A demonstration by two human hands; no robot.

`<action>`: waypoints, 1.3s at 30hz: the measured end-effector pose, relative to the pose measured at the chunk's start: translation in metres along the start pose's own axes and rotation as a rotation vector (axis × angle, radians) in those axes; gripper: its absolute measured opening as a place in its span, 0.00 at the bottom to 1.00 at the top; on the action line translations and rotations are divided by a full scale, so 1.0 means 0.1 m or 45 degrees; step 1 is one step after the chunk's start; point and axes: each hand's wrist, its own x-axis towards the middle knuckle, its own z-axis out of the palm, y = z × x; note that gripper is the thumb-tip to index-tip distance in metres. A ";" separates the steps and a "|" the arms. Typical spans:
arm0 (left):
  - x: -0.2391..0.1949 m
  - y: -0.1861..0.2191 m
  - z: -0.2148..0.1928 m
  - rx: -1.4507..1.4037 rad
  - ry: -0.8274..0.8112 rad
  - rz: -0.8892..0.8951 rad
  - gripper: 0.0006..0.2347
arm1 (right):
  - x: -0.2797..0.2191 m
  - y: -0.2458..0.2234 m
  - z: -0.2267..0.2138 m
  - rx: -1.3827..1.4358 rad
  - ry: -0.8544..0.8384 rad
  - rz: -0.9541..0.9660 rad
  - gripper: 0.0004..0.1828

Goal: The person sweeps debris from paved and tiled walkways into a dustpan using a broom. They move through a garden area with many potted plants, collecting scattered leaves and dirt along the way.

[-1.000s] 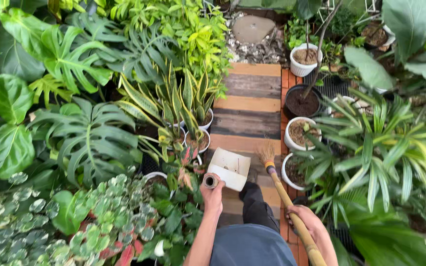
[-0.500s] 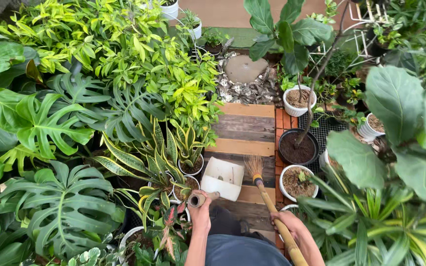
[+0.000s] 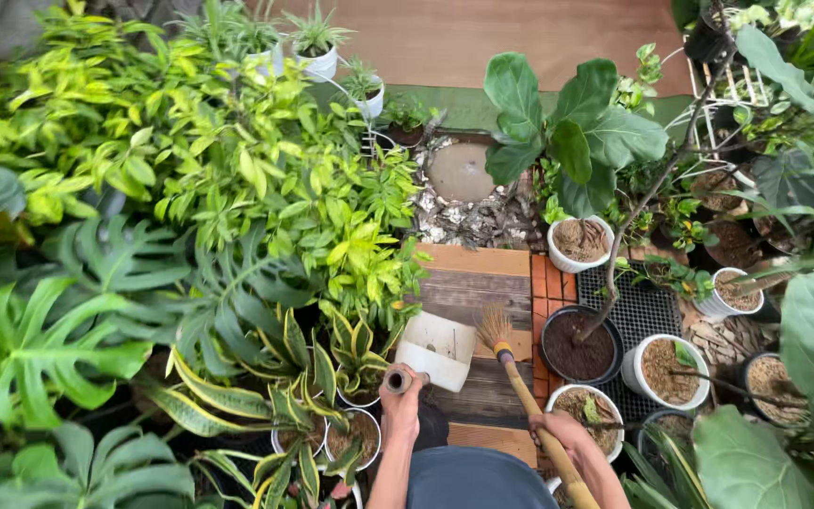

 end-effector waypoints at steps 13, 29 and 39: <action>1.64 0.05 0.77 0.181 -0.248 0.072 0.09 | 0.40 -0.98 -0.16 -0.050 0.158 0.015 0.06; 2.95 -0.46 1.51 0.502 -0.313 -0.141 0.07 | 1.67 -3.15 -0.66 -0.696 0.291 -0.216 0.14; 3.37 -0.54 1.69 0.524 -0.181 -0.073 0.10 | 2.57 -4.02 -0.36 -1.504 0.177 -0.110 0.14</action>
